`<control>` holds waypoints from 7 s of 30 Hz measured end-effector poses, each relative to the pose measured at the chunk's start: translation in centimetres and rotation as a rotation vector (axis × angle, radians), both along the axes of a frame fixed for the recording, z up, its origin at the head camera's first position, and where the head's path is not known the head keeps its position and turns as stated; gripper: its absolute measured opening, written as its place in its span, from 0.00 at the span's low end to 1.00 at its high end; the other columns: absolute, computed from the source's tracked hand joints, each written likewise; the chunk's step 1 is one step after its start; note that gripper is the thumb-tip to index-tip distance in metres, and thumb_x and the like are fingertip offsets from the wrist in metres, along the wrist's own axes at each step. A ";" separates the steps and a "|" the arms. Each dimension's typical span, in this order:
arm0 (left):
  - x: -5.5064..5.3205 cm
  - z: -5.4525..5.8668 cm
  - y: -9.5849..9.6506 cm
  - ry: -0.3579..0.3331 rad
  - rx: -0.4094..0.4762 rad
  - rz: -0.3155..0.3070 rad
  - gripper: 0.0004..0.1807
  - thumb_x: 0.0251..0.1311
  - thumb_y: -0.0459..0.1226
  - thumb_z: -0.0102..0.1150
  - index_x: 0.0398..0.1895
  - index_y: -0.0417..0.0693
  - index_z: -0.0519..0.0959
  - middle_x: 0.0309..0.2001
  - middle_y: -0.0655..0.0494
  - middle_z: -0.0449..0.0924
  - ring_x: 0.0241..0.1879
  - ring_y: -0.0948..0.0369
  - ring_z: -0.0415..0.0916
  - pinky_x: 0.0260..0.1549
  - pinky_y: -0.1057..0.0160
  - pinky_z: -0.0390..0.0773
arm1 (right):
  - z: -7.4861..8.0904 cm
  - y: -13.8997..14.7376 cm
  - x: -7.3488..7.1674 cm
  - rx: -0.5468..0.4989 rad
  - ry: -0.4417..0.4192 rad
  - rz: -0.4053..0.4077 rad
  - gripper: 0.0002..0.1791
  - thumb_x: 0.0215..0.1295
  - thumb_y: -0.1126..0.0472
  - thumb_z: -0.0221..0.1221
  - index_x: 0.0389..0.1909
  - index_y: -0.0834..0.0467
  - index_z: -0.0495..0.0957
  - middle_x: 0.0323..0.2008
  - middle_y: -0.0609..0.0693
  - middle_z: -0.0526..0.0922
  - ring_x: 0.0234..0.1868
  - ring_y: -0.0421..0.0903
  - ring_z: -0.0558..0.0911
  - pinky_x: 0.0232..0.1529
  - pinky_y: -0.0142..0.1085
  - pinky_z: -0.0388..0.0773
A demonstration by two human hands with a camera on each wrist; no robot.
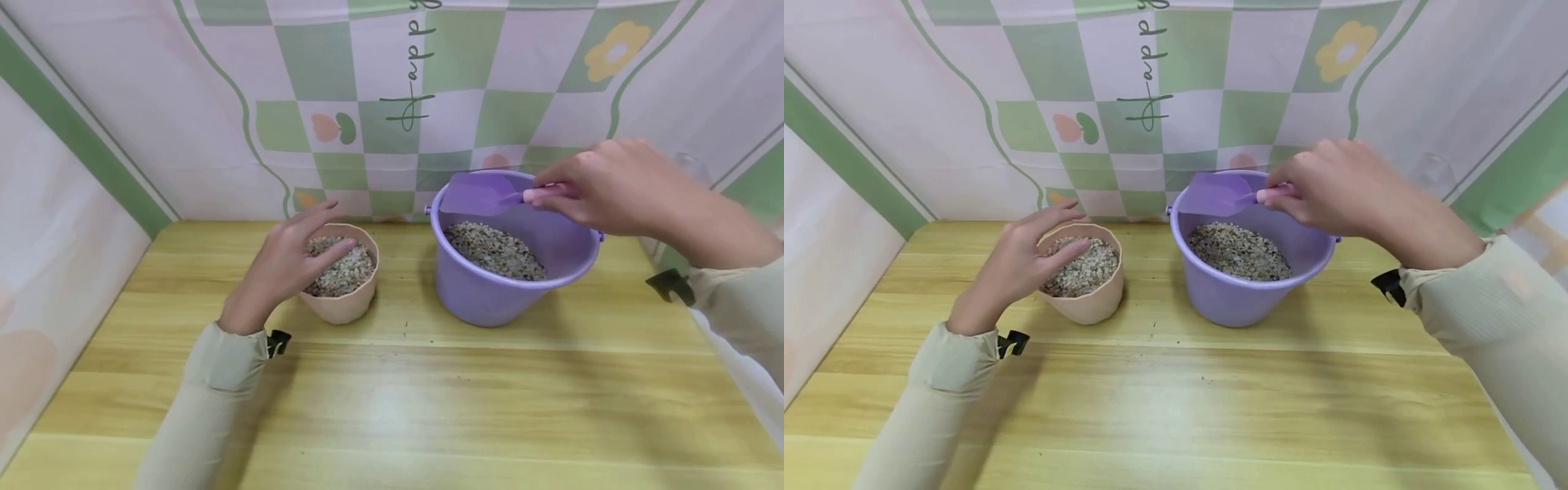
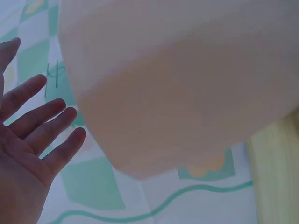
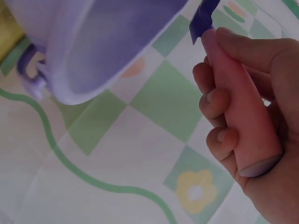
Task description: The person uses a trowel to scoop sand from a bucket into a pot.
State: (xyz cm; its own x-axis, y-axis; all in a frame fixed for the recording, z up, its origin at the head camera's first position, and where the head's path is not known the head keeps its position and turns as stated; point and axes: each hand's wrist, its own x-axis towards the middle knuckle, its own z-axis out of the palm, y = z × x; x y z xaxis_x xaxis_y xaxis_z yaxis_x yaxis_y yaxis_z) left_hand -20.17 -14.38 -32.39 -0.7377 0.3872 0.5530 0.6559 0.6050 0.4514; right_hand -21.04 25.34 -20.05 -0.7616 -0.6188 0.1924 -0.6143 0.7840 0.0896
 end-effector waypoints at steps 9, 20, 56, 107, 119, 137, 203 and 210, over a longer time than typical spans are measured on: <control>-0.3 0.6 1.9 0.030 -0.025 -0.048 0.26 0.63 0.47 0.66 0.61 0.46 0.79 0.67 0.47 0.72 0.59 0.53 0.77 0.58 0.51 0.76 | -1.5 1.1 0.0 0.005 -0.069 -0.052 0.11 0.65 0.51 0.66 0.40 0.53 0.88 0.20 0.40 0.80 0.16 0.38 0.71 0.19 0.37 0.70; -0.5 1.4 4.5 -0.059 -0.059 -0.101 0.29 0.67 0.53 0.60 0.67 0.51 0.74 0.72 0.49 0.66 0.33 0.67 0.84 0.34 0.62 0.83 | -3.5 1.7 -0.3 -0.002 -0.086 -0.014 0.09 0.63 0.53 0.68 0.38 0.53 0.89 0.21 0.40 0.82 0.18 0.36 0.73 0.20 0.37 0.72; -1.7 1.1 11.7 -0.167 -0.227 -0.208 0.32 0.60 0.64 0.58 0.58 0.55 0.82 0.74 0.47 0.61 0.75 0.51 0.53 0.68 0.47 0.64 | -4.1 3.4 0.0 0.103 -0.152 -0.069 0.03 0.61 0.53 0.70 0.34 0.46 0.88 0.16 0.34 0.75 0.19 0.37 0.73 0.19 0.40 0.72; -1.6 0.2 12.3 -0.150 -0.158 -0.165 0.31 0.56 0.62 0.65 0.55 0.53 0.84 0.74 0.49 0.61 0.75 0.56 0.52 0.69 0.48 0.62 | -3.8 0.5 -1.7 0.453 -0.115 0.012 0.16 0.48 0.58 0.72 0.20 0.49 0.71 0.19 0.47 0.71 0.19 0.49 0.70 0.22 0.49 0.74; -1.5 0.1 12.3 -0.144 -0.145 -0.172 0.32 0.56 0.62 0.65 0.56 0.52 0.84 0.73 0.49 0.61 0.75 0.56 0.52 0.70 0.48 0.60 | -4.8 0.9 -1.9 0.384 -0.137 0.014 0.15 0.50 0.59 0.72 0.19 0.50 0.72 0.19 0.49 0.72 0.19 0.50 0.72 0.21 0.50 0.75; -1.6 0.1 12.3 -0.156 -0.160 -0.155 0.33 0.55 0.63 0.65 0.57 0.54 0.83 0.74 0.50 0.60 0.76 0.55 0.51 0.70 0.48 0.58 | -5.2 1.0 -1.9 0.357 -0.139 0.018 0.15 0.50 0.59 0.71 0.19 0.50 0.72 0.19 0.48 0.71 0.19 0.50 0.70 0.22 0.50 0.73; -1.7 -0.3 12.4 -0.146 -0.117 -0.170 0.30 0.55 0.62 0.66 0.54 0.55 0.85 0.74 0.50 0.61 0.75 0.55 0.51 0.69 0.46 0.61 | -6.4 1.3 -2.3 0.154 -0.247 0.029 0.16 0.60 0.53 0.70 0.15 0.43 0.78 0.12 0.36 0.71 0.15 0.38 0.68 0.17 0.37 0.67; -1.7 -0.3 12.4 -0.142 -0.106 -0.178 0.28 0.55 0.61 0.66 0.53 0.56 0.85 0.74 0.49 0.61 0.75 0.54 0.51 0.69 0.46 0.61 | -6.7 1.4 -2.4 0.140 -0.245 0.016 0.15 0.60 0.53 0.69 0.16 0.43 0.79 0.13 0.36 0.71 0.15 0.38 0.68 0.16 0.37 0.67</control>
State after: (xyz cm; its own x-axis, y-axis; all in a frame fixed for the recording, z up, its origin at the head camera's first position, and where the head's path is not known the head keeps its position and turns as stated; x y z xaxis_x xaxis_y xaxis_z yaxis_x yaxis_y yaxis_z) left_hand -21.87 -1.99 -32.67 -0.7198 0.5685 0.3984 0.6912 0.5344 0.4865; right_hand -23.44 26.70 -26.70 -0.7650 -0.6385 -0.0843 -0.6430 0.7647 0.0433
